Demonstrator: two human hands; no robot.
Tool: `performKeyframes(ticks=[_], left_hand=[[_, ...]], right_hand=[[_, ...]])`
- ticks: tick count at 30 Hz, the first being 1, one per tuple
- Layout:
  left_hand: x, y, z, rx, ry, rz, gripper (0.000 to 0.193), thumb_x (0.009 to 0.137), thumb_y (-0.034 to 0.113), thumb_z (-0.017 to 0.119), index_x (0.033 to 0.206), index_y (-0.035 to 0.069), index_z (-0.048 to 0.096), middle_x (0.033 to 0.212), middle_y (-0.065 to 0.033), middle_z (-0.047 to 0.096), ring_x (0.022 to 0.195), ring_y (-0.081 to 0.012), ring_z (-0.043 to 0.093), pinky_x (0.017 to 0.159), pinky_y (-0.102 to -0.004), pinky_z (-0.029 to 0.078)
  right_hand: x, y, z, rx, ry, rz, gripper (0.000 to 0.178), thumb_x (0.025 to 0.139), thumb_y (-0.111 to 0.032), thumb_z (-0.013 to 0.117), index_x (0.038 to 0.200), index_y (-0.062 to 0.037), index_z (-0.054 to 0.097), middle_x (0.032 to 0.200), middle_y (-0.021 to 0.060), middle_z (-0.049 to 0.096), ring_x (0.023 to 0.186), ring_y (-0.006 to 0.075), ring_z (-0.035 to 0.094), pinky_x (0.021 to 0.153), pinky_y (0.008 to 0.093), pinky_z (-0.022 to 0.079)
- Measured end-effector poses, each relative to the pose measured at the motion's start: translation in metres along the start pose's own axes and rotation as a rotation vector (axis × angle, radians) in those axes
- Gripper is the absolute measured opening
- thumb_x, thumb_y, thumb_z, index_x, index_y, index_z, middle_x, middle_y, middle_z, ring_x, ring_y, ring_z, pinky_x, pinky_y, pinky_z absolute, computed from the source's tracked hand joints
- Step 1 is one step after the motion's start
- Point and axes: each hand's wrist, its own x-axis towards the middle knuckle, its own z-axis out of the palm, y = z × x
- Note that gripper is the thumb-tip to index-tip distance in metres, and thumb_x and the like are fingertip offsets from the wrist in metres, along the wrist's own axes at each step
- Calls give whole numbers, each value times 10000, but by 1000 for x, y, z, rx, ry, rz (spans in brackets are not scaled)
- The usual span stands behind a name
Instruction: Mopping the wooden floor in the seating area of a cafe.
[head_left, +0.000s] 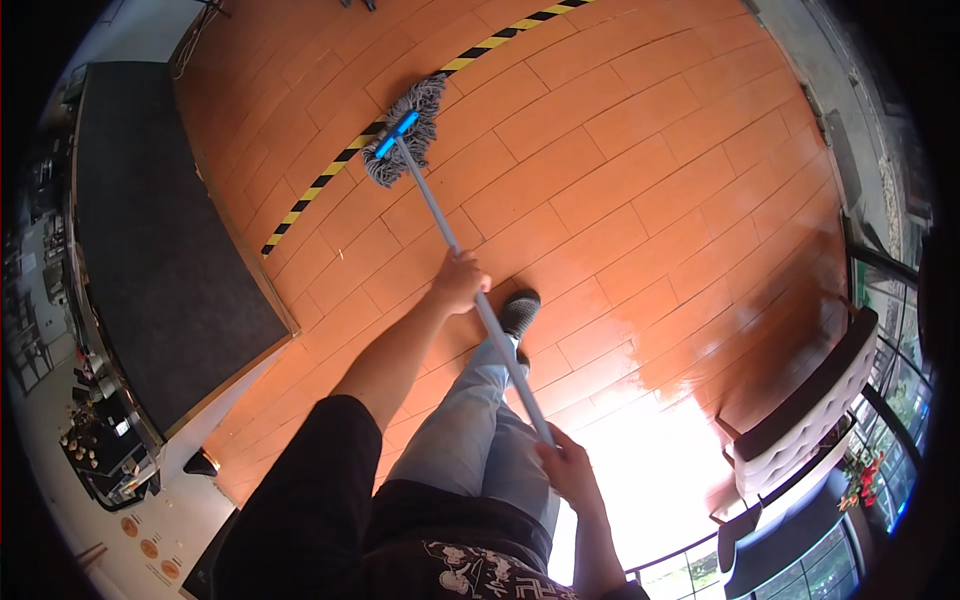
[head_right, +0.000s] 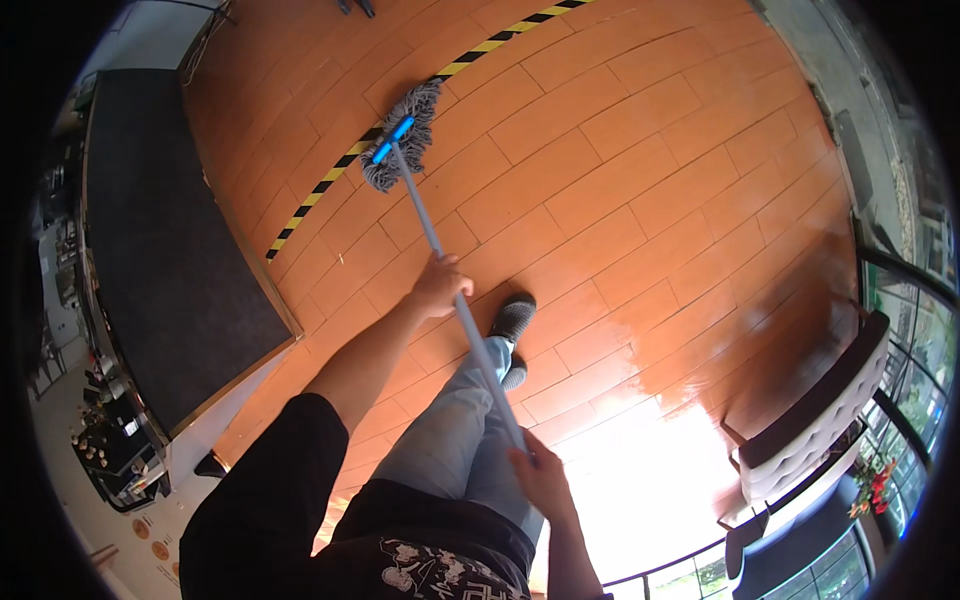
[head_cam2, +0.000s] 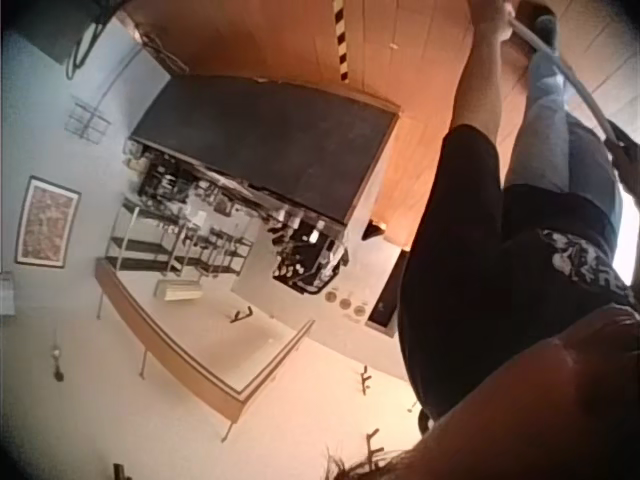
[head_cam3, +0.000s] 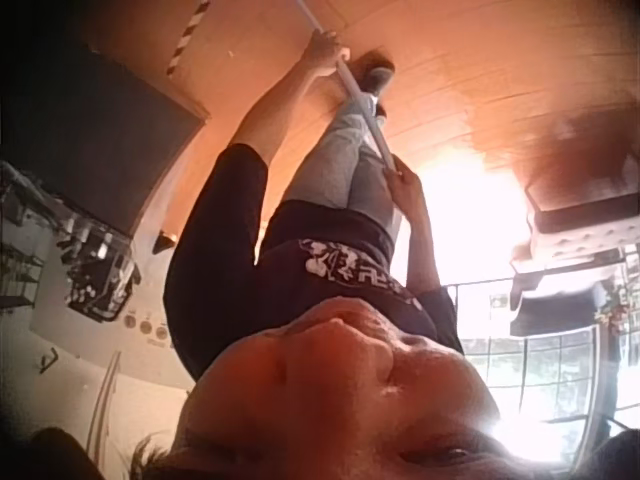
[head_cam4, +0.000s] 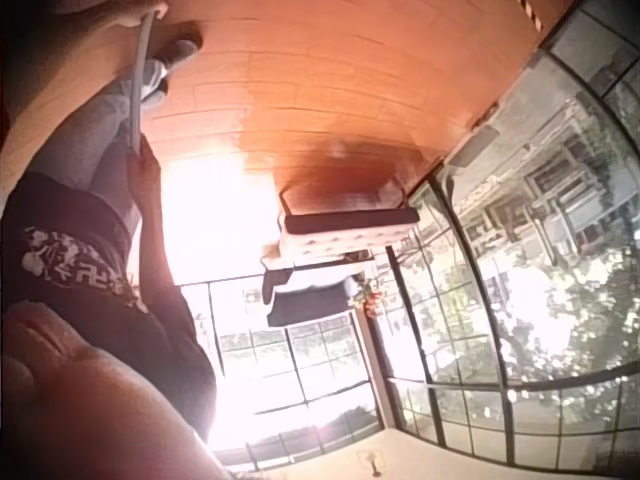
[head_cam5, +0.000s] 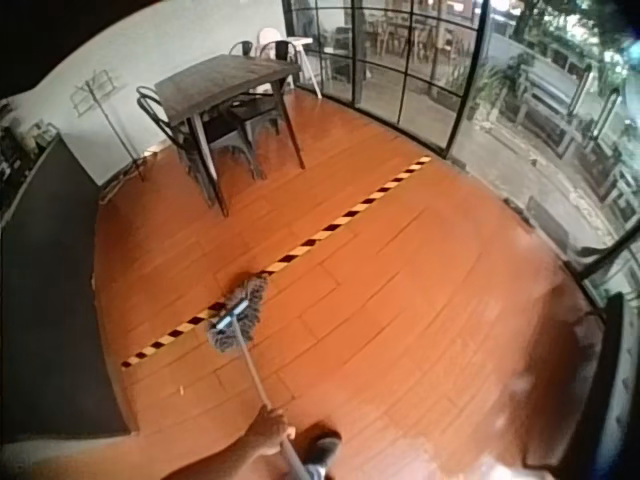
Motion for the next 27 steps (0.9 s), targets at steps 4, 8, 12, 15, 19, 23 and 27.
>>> performKeyframes(ticks=[4, 8, 12, 15, 19, 23, 27], left_hand=[[24, 92, 14, 2, -31, 66, 152, 691, 166, 726, 799, 270, 706, 896, 53, 647, 1081, -207, 536, 1029, -627, 235], [35, 167, 28, 14, -51, 99, 200, 710, 132, 702, 894, 211, 705, 951, -14, 641, 1125, -235, 512, 1083, -585, 231], [20, 170, 33, -25, 56, 98, 213, 681, 127, 728, 880, 196, 699, 939, -28, 624, 1096, -247, 519, 1038, -488, 318], [-13, 124, 42, -58, 85, 76, 235, 634, 121, 761, 850, 190, 700, 924, -47, 617, 1072, -266, 518, 978, -416, 367], [-76, 38, 80, 101, 148, 24, 287, 568, 90, 804, 809, 175, 674, 973, -94, 613, 1076, -308, 511, 956, -473, 383], [-132, -6, 100, 105, -71, -145, 91, 675, 213, 756, 752, 196, 710, 983, -59, 652, 1175, -285, 487, 998, -479, 359], [-138, 67, 101, 121, 16, 38, 45, 681, 234, 699, 665, 192, 700, 687, -64, 646, 874, -264, 614, 959, -494, 363]], right_hand=[[-46, 31, -59, 208, 73, 91, 406, 934, -87, 564, 1338, -58, 543, 615, -95, 433, 468, -12, 362, 394, 181, 274], [-89, 50, -82, 276, 164, 181, 443, 947, -84, 554, 1381, -37, 483, 561, -83, 409, 389, 1, 309, 314, 200, 214], [-85, 58, -77, 192, 105, 171, 443, 959, -127, 545, 1394, -75, 478, 526, -62, 398, 372, 22, 321, 308, 226, 245], [-60, 75, -34, 101, 63, 94, 460, 948, -176, 563, 1399, -132, 484, 527, -60, 417, 364, 45, 354, 319, 236, 269], [-8, 129, 46, -4, -22, -69, 494, 952, -240, 576, 1423, -152, 454, 554, -38, 425, 374, 61, 347, 338, 248, 257], [-11, 142, 77, -253, 1, -220, 510, 929, -304, 599, 1381, -92, 491, 852, 109, 582, 733, 169, 538, 650, 313, 417], [-59, 159, 34, -296, 4, -131, 469, 923, -241, 604, 1356, -85, 515, 1086, 219, 672, 1027, 240, 658, 885, 351, 491]])
